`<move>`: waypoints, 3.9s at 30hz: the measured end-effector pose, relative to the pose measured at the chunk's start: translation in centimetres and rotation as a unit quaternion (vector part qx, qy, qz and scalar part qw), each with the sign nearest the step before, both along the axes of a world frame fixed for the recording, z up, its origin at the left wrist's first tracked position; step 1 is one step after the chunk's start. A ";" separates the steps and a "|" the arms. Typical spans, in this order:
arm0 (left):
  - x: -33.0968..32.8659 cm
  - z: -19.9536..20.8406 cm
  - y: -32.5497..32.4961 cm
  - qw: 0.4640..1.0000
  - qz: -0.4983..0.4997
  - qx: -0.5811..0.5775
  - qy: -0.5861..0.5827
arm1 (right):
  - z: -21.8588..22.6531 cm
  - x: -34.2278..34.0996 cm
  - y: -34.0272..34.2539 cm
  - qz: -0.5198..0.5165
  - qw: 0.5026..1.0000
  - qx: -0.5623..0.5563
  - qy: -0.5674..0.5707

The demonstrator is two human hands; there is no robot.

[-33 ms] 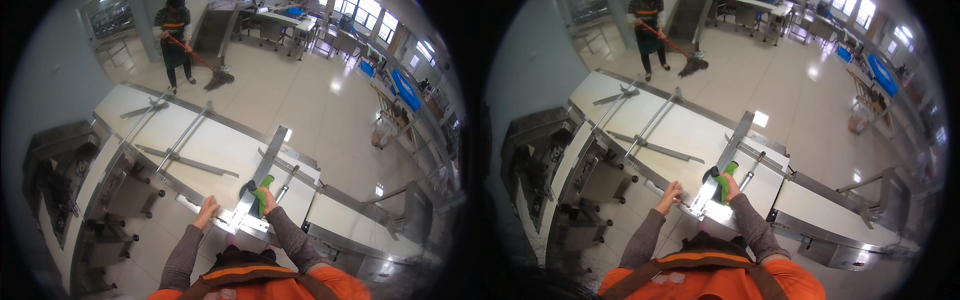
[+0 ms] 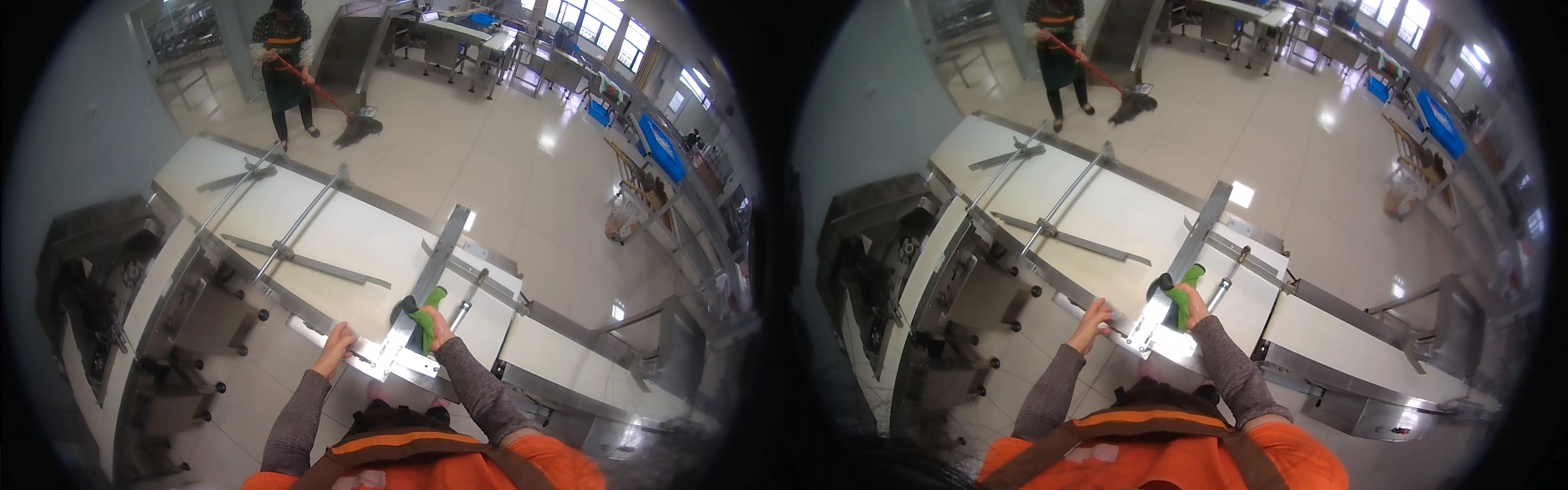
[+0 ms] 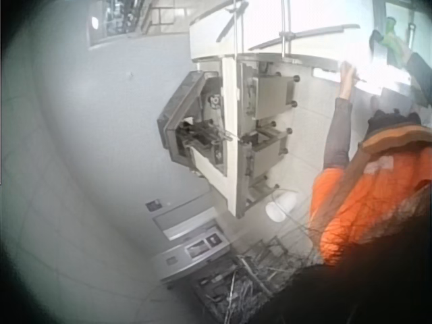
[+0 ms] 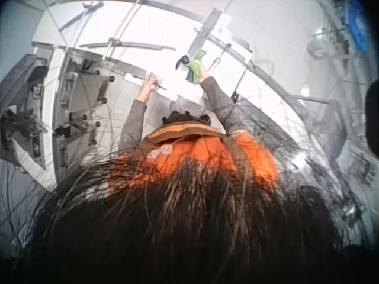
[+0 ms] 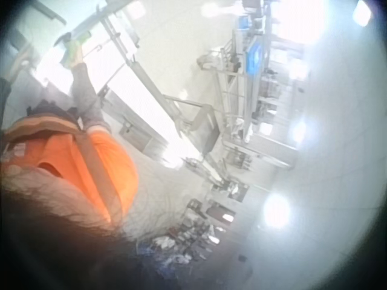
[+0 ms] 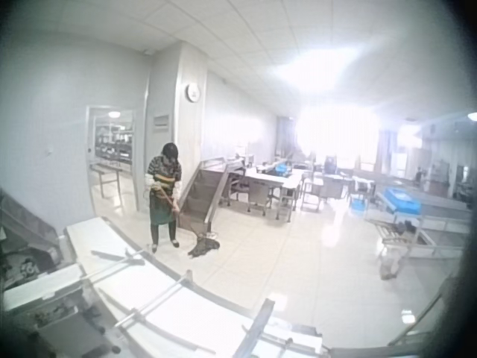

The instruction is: The person wipes a stainless steel conveyor belt and adjacent metal surfaces with a green cloth. They repeatedly dip the cloth into a white bucket of liquid and continue wiping different sections of the machinery.

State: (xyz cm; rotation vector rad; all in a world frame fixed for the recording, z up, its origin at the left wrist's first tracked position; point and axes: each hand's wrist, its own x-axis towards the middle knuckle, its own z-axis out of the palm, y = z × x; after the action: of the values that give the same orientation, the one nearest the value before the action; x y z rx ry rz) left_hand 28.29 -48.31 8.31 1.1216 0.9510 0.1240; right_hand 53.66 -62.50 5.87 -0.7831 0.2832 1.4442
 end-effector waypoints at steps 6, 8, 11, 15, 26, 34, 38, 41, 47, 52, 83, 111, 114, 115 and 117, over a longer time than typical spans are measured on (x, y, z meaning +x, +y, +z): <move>-3.3 0.3 -2.9 0.995 0.072 -0.050 -0.054 | 2.1 -1.0 -1.4 0.107 0.991 -0.062 -0.047; -3.2 1.2 -3.3 0.994 0.071 -0.044 -0.071 | 3.0 -1.0 -1.6 0.120 0.983 -0.097 -0.096; -3.3 1.7 -3.3 0.992 0.079 -0.031 -0.095 | 4.5 -0.9 -2.2 0.138 0.959 -0.123 -0.214; -3.5 3.2 -3.3 0.989 0.091 -0.001 -0.115 | 10.0 -0.3 -3.5 0.139 0.962 -0.050 -0.228; 9.1 8.6 -2.3 0.940 -0.017 -0.177 -0.291 | 11.9 1.2 0.5 0.257 0.946 0.082 -0.179; 9.2 2.5 -4.9 0.866 -0.077 0.490 -0.052 | 9.7 -0.8 -1.3 0.173 0.521 0.024 -0.836; 9.8 4.2 -7.0 0.811 -0.163 0.562 -0.007 | 7.1 -1.8 -2.1 0.173 0.348 -0.009 -0.921; 11.8 4.3 -5.8 0.782 -0.194 0.593 0.010 | 6.2 0.2 -1.2 0.166 0.349 -0.025 -0.922; 20.8 3.1 -1.8 0.732 -0.182 0.656 -0.024 | 5.9 6.6 1.8 0.103 0.341 -0.102 -0.929; 28.5 2.8 0.3 0.701 -0.162 0.694 -0.033 | 4.8 12.3 4.5 0.068 0.311 -0.180 -0.931; 26.0 5.2 -2.2 0.775 -0.248 0.580 0.028 | 5.8 9.4 1.7 0.086 0.586 -0.133 -0.794; 10.1 2.9 -9.4 0.682 -0.292 0.625 0.244 | -4.4 6.1 -13.9 0.156 0.418 -0.217 -0.868; 10.9 3.7 -9.7 0.656 -0.316 0.630 0.270 | -4.7 2.9 -13.6 0.147 0.390 -0.147 -0.897; 10.9 3.6 -9.5 0.650 -0.321 0.636 0.266 | -4.6 1.9 -14.0 0.144 0.391 -0.128 -0.900; 11.0 3.7 -9.2 0.636 -0.330 0.642 0.272 | -4.1 0.0 -14.7 0.137 0.381 -0.102 -0.909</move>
State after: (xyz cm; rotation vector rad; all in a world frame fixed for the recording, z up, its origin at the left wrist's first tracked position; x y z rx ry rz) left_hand 39.29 -57.49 12.01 2.9324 0.8322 -0.2107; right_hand 53.71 -77.18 1.74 -2.1840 -1.4876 0.0206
